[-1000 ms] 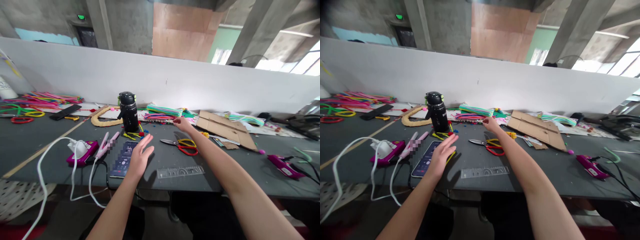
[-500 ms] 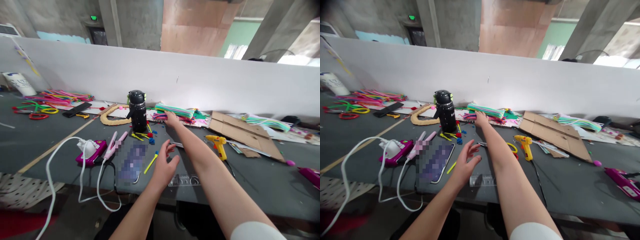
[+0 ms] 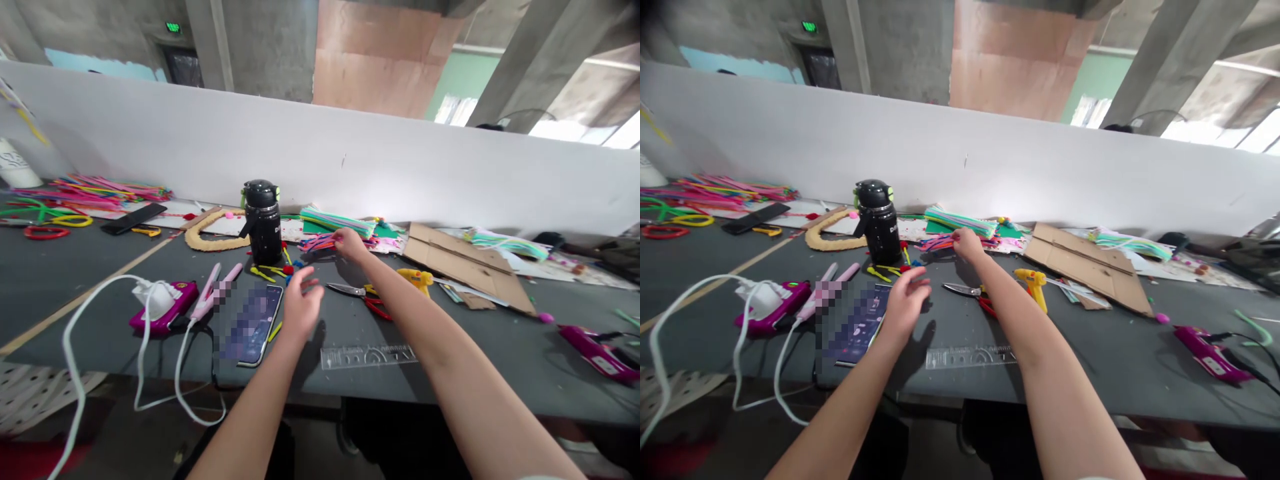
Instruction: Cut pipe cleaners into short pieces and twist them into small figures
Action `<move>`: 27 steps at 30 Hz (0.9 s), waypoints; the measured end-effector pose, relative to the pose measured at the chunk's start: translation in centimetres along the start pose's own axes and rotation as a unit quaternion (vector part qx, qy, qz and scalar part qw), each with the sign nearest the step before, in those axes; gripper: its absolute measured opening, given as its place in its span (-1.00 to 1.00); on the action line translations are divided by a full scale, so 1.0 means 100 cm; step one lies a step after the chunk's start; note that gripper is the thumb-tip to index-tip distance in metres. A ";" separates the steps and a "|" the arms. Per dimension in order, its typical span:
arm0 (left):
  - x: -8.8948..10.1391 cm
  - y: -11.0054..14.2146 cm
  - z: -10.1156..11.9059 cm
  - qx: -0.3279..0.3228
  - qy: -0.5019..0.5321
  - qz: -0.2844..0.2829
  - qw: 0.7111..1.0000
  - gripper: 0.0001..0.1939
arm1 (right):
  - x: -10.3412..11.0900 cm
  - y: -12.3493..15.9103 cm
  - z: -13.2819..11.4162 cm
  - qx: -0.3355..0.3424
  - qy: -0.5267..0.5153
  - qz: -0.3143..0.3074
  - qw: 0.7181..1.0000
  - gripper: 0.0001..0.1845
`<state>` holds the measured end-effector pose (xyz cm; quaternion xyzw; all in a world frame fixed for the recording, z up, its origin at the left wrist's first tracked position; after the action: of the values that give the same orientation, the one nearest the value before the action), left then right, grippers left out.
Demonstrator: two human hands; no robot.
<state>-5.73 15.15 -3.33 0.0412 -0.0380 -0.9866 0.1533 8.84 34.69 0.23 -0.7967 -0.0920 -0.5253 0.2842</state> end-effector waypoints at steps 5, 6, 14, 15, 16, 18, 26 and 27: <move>0.020 -0.055 0.009 -0.020 -0.087 0.099 0.991 -0.52 | 0.009 0.018 -0.004 0.019 0.000 0.023 1.000 -0.65; 0.019 -0.066 0.014 -0.035 -0.150 0.106 0.982 -0.52 | 0.011 0.019 -0.006 0.022 0.001 0.030 0.999 -0.62; 0.013 -0.128 0.042 -0.101 -0.302 0.054 0.947 -0.63 | -0.003 0.015 -0.030 0.072 -0.013 -0.020 0.997 -0.59; 0.009 -0.130 0.043 -0.104 -0.329 0.044 0.938 -0.66 | -0.007 0.012 -0.033 0.074 -0.012 -0.028 0.997 -0.58; 0.004 -0.131 0.042 -0.106 -0.354 0.036 0.928 -0.69 | -0.012 0.008 -0.035 0.073 -0.010 -0.034 0.997 -0.57; -0.005 -0.131 0.041 -0.105 -0.399 0.030 0.911 -0.72 | -0.020 0.001 -0.039 0.069 -0.003 -0.045 0.997 -0.55; -0.041 -0.129 0.038 -0.151 -0.665 0.017 0.732 -0.60 | -0.028 -0.012 -0.036 0.044 0.039 -0.052 0.997 -0.60; -0.043 -0.130 0.038 -0.151 -0.667 0.013 0.729 -0.60 | -0.028 -0.011 -0.035 0.043 0.042 -0.050 0.997 -0.61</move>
<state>-5.90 29.05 -0.43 -0.6518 0.0189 -0.7508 0.1056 4.36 34.11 -0.84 -0.7553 -0.1424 -0.5676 0.2950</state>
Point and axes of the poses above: each hand's wrist, its own y-axis away from the middle knuckle, its own x-axis out of the back of the hand, z = x × y, the point moved 10 cm from there along -y, towards the middle knuckle, and after that the axes turned 9 degrees about x, right-handed, at the moved point
